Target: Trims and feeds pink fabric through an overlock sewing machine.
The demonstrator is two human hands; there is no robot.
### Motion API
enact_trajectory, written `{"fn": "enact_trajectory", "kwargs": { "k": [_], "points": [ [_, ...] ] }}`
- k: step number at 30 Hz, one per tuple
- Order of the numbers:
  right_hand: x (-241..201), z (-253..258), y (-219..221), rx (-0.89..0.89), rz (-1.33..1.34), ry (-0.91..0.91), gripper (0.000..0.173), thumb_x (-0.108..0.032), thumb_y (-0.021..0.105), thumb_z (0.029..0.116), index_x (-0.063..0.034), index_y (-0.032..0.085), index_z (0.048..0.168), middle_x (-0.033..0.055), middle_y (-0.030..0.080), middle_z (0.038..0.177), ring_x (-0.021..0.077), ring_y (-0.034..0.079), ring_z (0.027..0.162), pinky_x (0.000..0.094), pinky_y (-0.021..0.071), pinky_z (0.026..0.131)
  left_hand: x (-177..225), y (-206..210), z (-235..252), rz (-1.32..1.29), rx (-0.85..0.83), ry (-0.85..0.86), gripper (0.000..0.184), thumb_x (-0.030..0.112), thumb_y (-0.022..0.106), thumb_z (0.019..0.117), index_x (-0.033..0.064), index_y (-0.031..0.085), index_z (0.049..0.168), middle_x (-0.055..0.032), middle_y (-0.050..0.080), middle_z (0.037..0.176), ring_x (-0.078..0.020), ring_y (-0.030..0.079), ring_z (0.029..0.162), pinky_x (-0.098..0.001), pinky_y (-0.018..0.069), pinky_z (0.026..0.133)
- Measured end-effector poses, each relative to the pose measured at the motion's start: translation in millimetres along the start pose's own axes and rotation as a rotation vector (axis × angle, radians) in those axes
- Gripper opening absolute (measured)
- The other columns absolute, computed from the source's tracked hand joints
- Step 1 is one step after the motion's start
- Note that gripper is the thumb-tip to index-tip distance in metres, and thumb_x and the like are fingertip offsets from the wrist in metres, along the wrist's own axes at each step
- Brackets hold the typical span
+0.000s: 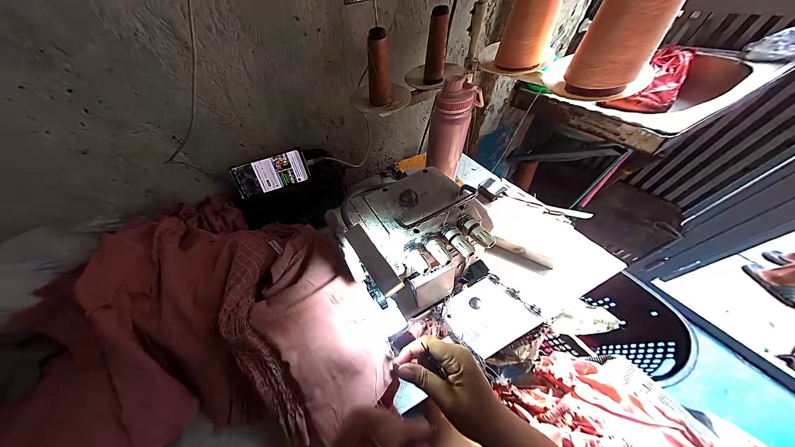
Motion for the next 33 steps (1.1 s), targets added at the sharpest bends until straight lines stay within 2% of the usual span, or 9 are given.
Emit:
{"fn": "enact_trajectory", "kwargs": {
  "k": [3,5,9,14,18,21,27,30,33],
  "points": [
    [-2,-1,0,-0.027,-0.011,-0.013,0.02,-0.023,0.065,0.101,-0.004,0.071,0.102,-0.0033,0.069,0.082,-0.0098,0.055,0.07,0.0071,0.0455,0.065,-26,-24,34,0.216,0.208,-0.006,0.027,0.031,0.057,0.1024,0.0078,0.066,0.114,-0.0061,0.065,0.114,-0.0096,0.059,0.114,-0.028,0.046,0.1],
    [1,-3,-2,-0.017,-0.023,-0.009,0.019,-0.021,0.063,0.1018,-0.0033,0.071,0.102,-0.0016,0.069,0.083,-0.008,0.057,0.071,0.0083,0.0468,0.066,-60,-22,52,0.261,0.225,-0.013,0.034,0.031,0.045,0.1072,0.0077,0.067,0.116,-0.0044,0.066,0.12,-0.0087,0.058,0.12,-0.0263,0.0464,0.104],
    [20,-12,-14,-0.004,-0.029,0.155,0.016,-0.021,0.059,0.1017,-0.0074,0.067,0.099,-0.0069,0.061,0.077,-0.0072,0.053,0.066,0.0103,0.0439,0.061,-84,-5,67,0.591,0.152,-0.07,0.046,0.04,0.046,0.0997,0.0075,0.073,0.117,-0.0134,0.067,0.126,-0.0284,0.056,0.125,-0.0434,0.0372,0.111],
    [47,-12,-30,0.001,-0.18,0.348,0.034,-0.042,0.054,0.1027,-0.0125,0.07,0.105,-0.0079,0.062,0.075,-0.0003,0.057,0.065,0.0223,0.0488,0.061,-80,-6,68,0.746,0.177,-0.131,0.05,0.045,0.042,0.1001,0.011,0.073,0.121,-0.0124,0.066,0.122,-0.0327,0.057,0.118,-0.0516,0.0406,0.097],
    [43,2,-26,-0.05,-0.369,0.34,0.061,-0.072,0.052,0.0928,-0.0146,0.069,0.081,-0.0058,0.052,0.061,0.0068,0.05,0.055,0.033,0.0416,0.052,-81,-11,78,0.855,0.189,-0.187,0.053,0.044,0.041,0.0994,0.0056,0.073,0.115,-0.0153,0.066,0.112,-0.0386,0.06,0.107,-0.0591,0.0407,0.083],
    [35,8,-12,-0.078,-0.409,0.266,0.051,-0.061,0.062,0.0902,-0.0124,0.071,0.079,-0.0034,0.056,0.06,0.009,0.051,0.054,0.0343,0.0411,0.051,-81,-13,82,0.864,0.17,-0.172,0.055,0.046,0.045,0.0953,0.0022,0.071,0.116,-0.0171,0.066,0.116,-0.0405,0.06,0.109,-0.0596,0.0412,0.084],
    [3,6,1,-0.037,-0.561,-0.171,0.015,-0.026,0.069,0.0839,-0.0113,0.075,0.087,0.0028,0.063,0.074,0.0129,0.062,0.062,0.0294,0.0484,0.049,-77,-20,87,0.913,0.106,0.11,0.03,0.023,0.046,0.0872,0.0159,0.076,0.085,-0.0159,0.067,0.128,-0.0404,0.055,0.129,-0.0671,0.0306,0.103],
    [-14,0,8,-0.036,-0.661,-0.31,0.013,-0.021,0.069,0.0814,-0.0131,0.072,0.091,0.0013,0.073,0.087,0.0107,0.069,0.07,0.0259,0.0522,0.052,-76,-24,89,0.867,0.026,0.225,0.031,0.027,0.044,0.0914,0.0252,0.075,0.092,-0.0175,0.066,0.123,-0.0392,0.056,0.124,-0.0635,0.0311,0.104],
    [-11,0,10,-0.06,-0.505,-0.228,0.014,-0.018,0.069,0.0857,-0.01,0.07,0.097,0.002,0.071,0.079,0.0114,0.067,0.064,0.0286,0.0509,0.05,-72,-19,97,0.781,-0.068,0.229,0.036,0.031,0.041,0.096,0.0288,0.075,0.087,-0.0132,0.063,0.102,-0.033,0.057,0.104,-0.0526,0.0337,0.096]
  ]
}}
Point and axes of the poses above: each hand's wrist, its own z-axis towards the middle knuckle, its own y-axis out of the palm, x = y × z, the point moved 7 cm from there along z, towards the middle knuckle
